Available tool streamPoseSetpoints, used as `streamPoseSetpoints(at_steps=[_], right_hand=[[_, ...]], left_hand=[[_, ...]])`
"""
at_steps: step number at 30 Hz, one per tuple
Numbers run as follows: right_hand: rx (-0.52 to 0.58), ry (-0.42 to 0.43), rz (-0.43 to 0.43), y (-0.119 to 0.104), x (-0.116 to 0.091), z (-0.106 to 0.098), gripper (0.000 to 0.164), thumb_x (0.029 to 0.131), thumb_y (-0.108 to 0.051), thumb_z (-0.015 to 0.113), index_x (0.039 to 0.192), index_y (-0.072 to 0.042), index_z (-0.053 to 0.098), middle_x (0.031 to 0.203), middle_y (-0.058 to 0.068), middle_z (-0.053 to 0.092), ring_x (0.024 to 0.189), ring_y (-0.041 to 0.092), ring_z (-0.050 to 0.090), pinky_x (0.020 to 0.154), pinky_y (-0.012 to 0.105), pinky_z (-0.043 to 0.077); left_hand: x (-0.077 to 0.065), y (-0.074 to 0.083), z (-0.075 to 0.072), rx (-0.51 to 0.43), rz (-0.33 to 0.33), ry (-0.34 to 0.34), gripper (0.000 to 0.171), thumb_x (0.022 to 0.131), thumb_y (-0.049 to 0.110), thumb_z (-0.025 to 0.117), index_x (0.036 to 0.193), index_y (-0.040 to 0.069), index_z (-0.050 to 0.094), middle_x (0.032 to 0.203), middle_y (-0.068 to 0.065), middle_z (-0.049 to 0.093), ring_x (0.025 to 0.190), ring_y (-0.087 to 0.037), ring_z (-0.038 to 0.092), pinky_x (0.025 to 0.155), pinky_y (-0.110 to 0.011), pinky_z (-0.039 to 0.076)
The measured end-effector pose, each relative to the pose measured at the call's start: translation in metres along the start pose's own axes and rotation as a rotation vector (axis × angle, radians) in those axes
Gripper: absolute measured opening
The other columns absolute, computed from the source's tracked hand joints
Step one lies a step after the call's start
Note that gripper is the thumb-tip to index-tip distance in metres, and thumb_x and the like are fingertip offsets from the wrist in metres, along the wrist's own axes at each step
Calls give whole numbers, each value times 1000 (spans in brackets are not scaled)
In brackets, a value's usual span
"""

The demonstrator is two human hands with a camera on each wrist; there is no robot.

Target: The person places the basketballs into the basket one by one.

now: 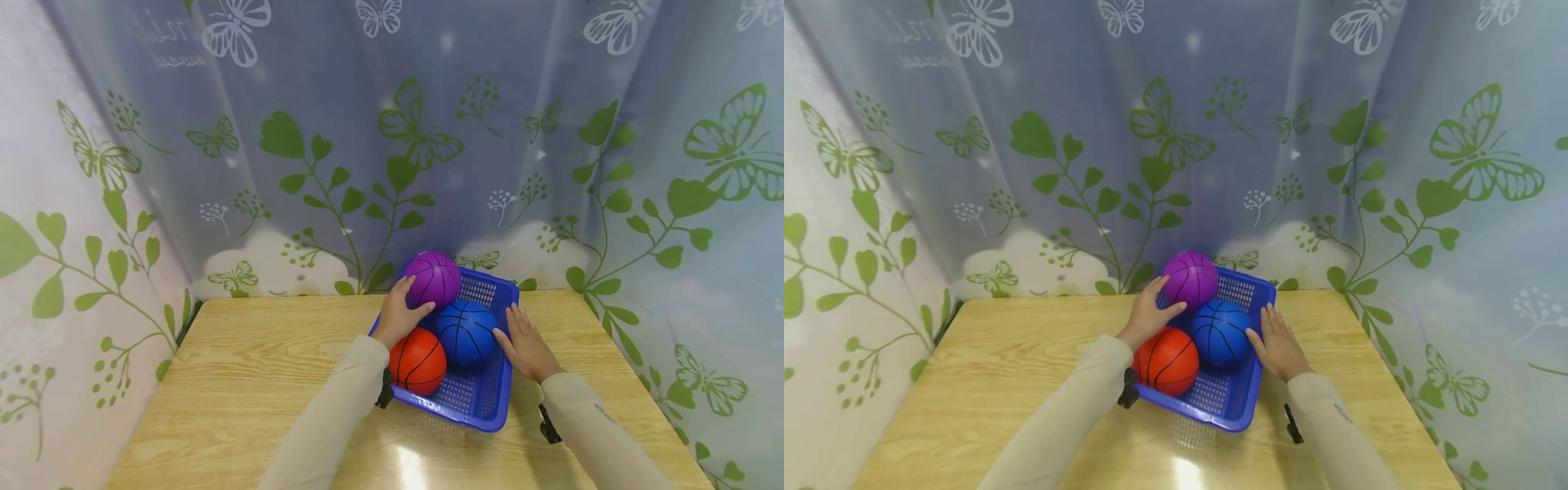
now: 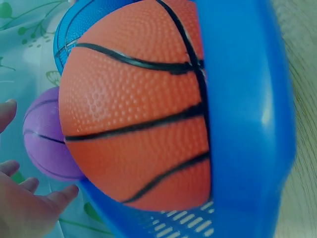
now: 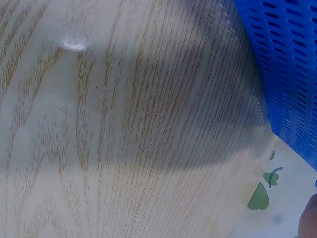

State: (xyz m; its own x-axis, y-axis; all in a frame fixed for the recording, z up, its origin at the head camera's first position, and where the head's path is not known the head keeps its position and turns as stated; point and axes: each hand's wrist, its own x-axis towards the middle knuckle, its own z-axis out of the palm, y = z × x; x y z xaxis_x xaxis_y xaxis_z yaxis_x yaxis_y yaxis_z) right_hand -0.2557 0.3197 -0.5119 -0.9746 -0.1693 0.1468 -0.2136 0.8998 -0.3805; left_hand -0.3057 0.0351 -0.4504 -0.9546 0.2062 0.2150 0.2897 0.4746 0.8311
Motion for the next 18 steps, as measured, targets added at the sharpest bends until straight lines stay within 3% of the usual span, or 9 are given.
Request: streamPoseSetpoints(at_steps=[4, 13, 18], right_hand=[[-2, -4, -2, -3, 0, -2, 70, 104, -40, 31, 147, 13, 17, 155, 31, 10, 143, 46, 7, 115, 58, 9], [0, -10, -3, -4, 0, -2, 73, 104, -44, 30, 147, 13, 17, 154, 32, 10, 142, 48, 8, 113, 61, 11], [-2, -5, -6, -5, -1, -4, 72, 104, -42, 32, 146, 14, 18, 154, 33, 12, 141, 49, 9, 113, 61, 11]], left_hand=[[-1, -4, -6, 2, -25, -5, 69, 86, 27, 71, 144, 5, 42, 151, -18, 35, 137, -36, 34, 111, -49, 32], [-4, -12, -27, 46, -6, -14, 71, 85, 25, 72, 143, 0, 41, 149, -20, 37, 136, -36, 36, 111, -48, 31], [-7, -19, -37, 24, -6, -27, 72, 85, 24, 72, 144, -2, 40, 149, -21, 36, 133, -36, 41, 109, -47, 35]])
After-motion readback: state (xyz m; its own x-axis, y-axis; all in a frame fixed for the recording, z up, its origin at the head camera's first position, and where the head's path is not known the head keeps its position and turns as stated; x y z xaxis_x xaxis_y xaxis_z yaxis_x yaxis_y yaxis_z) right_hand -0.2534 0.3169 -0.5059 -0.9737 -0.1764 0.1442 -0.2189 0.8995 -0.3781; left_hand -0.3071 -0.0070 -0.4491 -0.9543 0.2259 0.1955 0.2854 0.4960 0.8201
